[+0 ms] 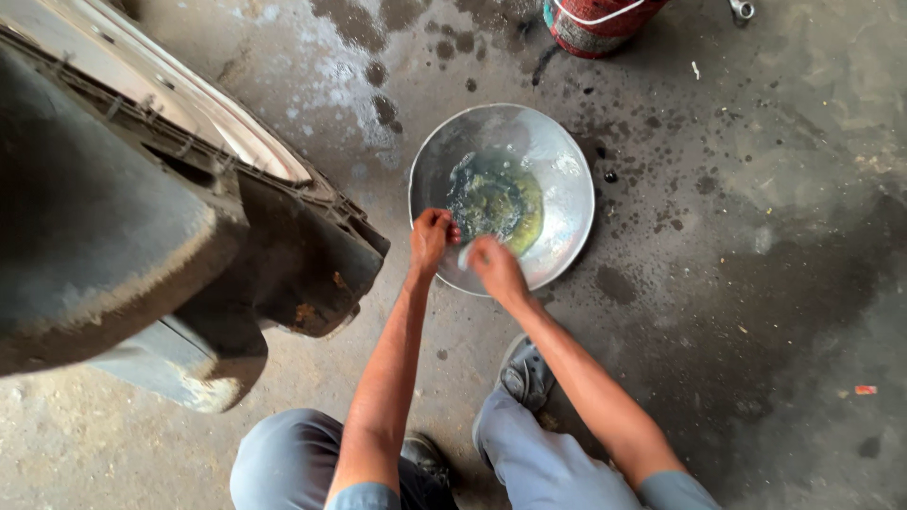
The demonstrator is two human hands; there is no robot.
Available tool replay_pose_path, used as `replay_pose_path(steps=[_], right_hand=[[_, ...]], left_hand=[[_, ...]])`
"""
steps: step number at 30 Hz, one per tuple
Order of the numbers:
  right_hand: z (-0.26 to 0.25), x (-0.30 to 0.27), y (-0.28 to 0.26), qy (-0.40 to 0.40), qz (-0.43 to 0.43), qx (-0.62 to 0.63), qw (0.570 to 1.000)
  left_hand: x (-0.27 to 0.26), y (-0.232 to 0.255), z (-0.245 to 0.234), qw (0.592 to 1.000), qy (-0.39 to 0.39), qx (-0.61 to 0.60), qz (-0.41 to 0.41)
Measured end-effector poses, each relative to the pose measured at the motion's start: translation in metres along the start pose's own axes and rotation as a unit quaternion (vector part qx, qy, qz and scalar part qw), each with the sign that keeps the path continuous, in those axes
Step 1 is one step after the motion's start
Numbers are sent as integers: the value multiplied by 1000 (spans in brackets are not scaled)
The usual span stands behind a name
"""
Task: The person washes small mechanical parts in a metal bowl filled with soapy water, scrubbing them by hand. They then move to a tractor engine and use a screwdriver to adjust a component near the engine block.
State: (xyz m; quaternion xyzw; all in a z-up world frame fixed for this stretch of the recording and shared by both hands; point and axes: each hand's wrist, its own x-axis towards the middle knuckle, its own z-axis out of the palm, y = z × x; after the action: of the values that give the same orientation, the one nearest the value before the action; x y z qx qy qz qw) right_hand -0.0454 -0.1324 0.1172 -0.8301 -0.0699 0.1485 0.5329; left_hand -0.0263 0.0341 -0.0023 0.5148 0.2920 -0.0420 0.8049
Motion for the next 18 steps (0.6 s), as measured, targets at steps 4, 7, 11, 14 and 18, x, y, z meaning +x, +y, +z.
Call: replay_pose_path(steps=[4, 7, 11, 14, 18], right_hand=[[-18, 24, -8, -22, 4, -32, 999], [-32, 23, -7, 106, -98, 43, 989], [-9, 11, 6, 140, -38, 123, 982], [-12, 24, 25, -155, 174, -26, 972], [-69, 81, 30, -78, 118, 261, 955]], left_hand=[[-8, 16, 3, 999, 22, 22, -26], [-8, 14, 2, 998, 15, 53, -7], [9, 12, -3, 997, -31, -62, -37], [15, 16, 3, 994, -69, -71, -39], [-4, 46, 12, 994, -70, -12, -83]])
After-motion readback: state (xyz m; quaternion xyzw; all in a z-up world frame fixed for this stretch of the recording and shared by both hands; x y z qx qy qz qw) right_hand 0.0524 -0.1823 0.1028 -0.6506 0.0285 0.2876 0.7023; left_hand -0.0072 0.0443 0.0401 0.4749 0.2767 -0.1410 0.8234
